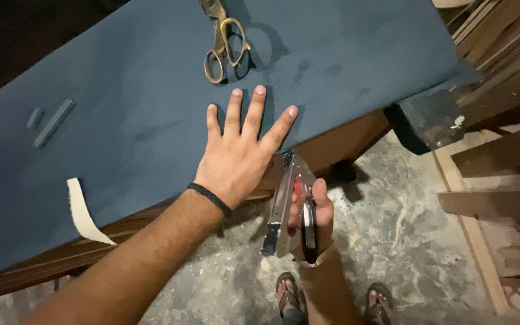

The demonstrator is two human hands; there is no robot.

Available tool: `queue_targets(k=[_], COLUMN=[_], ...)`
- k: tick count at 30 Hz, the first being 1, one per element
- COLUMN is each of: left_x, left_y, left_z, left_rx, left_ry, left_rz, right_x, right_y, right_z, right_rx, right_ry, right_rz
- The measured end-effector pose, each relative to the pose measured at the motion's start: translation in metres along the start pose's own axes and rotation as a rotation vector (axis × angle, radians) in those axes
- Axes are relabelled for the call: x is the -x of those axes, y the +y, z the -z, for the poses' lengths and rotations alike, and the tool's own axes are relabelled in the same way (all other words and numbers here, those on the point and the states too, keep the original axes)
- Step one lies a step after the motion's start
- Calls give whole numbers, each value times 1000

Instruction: The person staples blue fabric onto a wooden frame using a staple gun, then trims excess fabric with scissors. The person folds and staples edges, cuts corners, and smooths the fabric before flipping the frame to show the finished side.

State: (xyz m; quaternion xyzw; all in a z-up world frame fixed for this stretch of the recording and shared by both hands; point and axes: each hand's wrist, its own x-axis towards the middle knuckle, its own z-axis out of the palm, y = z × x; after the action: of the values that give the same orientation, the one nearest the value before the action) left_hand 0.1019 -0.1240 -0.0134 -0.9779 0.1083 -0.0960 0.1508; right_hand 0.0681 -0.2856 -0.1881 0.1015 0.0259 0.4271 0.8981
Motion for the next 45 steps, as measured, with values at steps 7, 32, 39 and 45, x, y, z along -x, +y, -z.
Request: queue_targets(k=[7, 32, 39, 45], left_x=[3, -1, 0, 10], left_y=[0, -3, -33, -26], left_z=[0, 17, 25, 14], left_rx=[-5, 207, 275, 23], left_ry=[-14, -122, -118, -23], left_rz=[-11, 25, -184, -172], right_x=[-16, -19, 2, -15], right_y=[5, 19, 34, 33], right_z=[17, -38, -26, 14], right_rx=[-252, -129, 101, 111], right_ry=[17, -16, -30, -4], right_rz=[27, -187, -21, -49])
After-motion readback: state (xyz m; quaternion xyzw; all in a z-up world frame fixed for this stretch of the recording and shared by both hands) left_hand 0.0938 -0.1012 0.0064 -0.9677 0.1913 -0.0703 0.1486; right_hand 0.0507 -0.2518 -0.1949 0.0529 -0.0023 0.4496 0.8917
